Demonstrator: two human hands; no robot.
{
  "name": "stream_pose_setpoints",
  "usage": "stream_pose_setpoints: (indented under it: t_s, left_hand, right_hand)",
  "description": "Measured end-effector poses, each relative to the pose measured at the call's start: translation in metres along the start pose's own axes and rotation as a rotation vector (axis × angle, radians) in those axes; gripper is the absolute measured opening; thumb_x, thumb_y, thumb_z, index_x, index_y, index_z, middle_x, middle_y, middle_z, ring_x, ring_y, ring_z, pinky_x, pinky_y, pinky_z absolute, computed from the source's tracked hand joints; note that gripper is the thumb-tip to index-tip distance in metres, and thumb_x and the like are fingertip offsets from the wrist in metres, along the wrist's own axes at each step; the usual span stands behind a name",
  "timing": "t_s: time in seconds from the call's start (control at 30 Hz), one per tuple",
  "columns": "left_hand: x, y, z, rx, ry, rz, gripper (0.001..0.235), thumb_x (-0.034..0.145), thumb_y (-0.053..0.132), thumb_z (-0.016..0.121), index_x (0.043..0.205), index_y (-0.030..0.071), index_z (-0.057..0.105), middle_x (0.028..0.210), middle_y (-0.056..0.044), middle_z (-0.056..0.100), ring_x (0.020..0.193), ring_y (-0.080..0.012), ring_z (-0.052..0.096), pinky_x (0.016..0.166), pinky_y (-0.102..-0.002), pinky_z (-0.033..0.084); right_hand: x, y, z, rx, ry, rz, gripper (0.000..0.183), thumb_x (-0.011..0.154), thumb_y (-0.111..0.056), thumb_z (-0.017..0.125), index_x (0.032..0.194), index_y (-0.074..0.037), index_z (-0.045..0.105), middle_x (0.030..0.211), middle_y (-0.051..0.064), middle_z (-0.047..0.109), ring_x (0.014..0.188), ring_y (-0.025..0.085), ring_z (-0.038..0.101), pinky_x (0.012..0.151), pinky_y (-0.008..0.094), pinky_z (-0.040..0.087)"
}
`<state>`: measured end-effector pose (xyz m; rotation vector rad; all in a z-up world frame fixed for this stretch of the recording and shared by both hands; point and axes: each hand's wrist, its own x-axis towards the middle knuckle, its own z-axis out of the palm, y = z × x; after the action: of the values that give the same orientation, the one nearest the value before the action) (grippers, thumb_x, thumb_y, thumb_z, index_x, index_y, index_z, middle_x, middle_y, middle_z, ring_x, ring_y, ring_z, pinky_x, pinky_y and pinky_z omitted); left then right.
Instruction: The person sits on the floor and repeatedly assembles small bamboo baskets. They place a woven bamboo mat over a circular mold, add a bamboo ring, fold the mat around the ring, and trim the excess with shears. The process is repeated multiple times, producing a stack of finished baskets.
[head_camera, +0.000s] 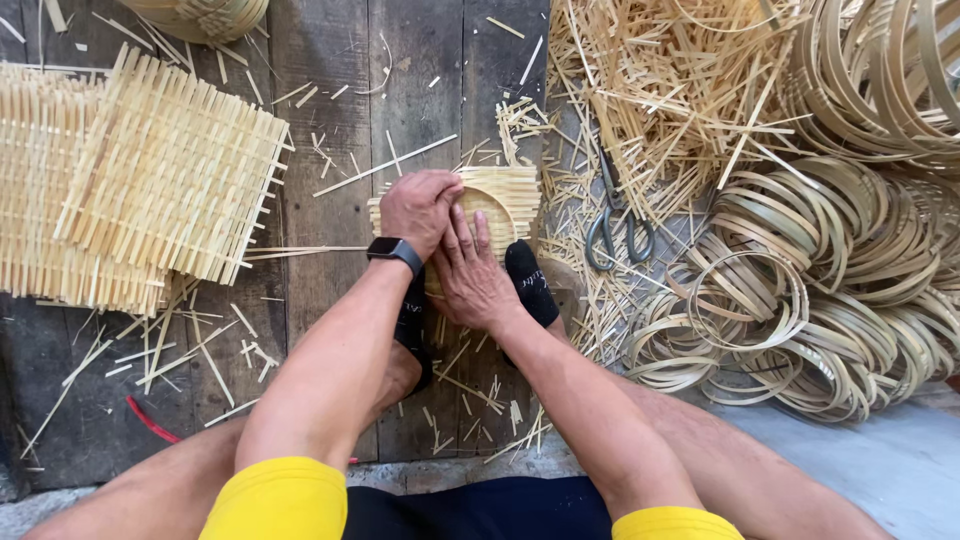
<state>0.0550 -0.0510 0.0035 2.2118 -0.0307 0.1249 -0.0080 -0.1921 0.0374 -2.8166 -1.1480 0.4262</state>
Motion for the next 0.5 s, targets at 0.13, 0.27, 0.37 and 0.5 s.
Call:
stream_pose_setpoints:
  t_s: [0.13, 0.27, 0.37, 0.5]
  left_hand:
    - [-0.001, 0.002, 0.004, 0.052, 0.047, 0.084, 0.013, 0.094, 0.023, 0.075, 0.1, 0.012, 0.078, 0.11, -0.009, 0.077, 0.103, -0.0268, 0.073, 0.089, -0.039, 0.058]
    - [-0.001, -0.007, 0.003, -0.022, 0.004, 0.018, 0.016, 0.094, 0.025, 0.074, 0.102, 0.011, 0.079, 0.109, -0.009, 0.077, 0.103, -0.0271, 0.073, 0.088, -0.038, 0.058]
    - [0.005, -0.007, -0.002, -0.139, -0.089, -0.09, 0.02, 0.094, 0.027, 0.075, 0.105, 0.012, 0.079, 0.108, -0.009, 0.077, 0.099, -0.0262, 0.074, 0.086, -0.036, 0.058]
    - [0.012, -0.008, -0.011, -0.269, -0.174, -0.231, 0.019, 0.094, 0.029, 0.072, 0.105, 0.015, 0.079, 0.105, -0.006, 0.078, 0.095, -0.0218, 0.076, 0.082, -0.032, 0.059]
  right_hand:
    - [-0.004, 0.0, 0.006, -0.076, 0.077, -0.036, 0.094, 0.086, -0.052, 0.065, 0.153, 0.009, 0.037, 0.16, 0.037, 0.021, 0.152, 0.055, 0.013, 0.121, 0.071, 0.008]
    - [-0.004, 0.0, 0.018, -0.094, 0.14, -0.07, 0.089, 0.09, -0.048, 0.064, 0.152, 0.011, 0.039, 0.158, 0.039, 0.027, 0.151, 0.055, 0.018, 0.121, 0.072, 0.013]
    - [-0.003, 0.0, 0.016, -0.227, 0.201, -0.048, 0.084, 0.093, -0.044, 0.064, 0.154, 0.007, 0.038, 0.16, 0.035, 0.027, 0.153, 0.052, 0.019, 0.124, 0.07, 0.013]
    - [-0.001, -0.004, 0.009, 0.004, 0.157, 0.018, 0.095, 0.08, -0.046, 0.067, 0.155, 0.005, 0.038, 0.162, 0.032, 0.025, 0.153, 0.048, 0.02, 0.124, 0.064, 0.012]
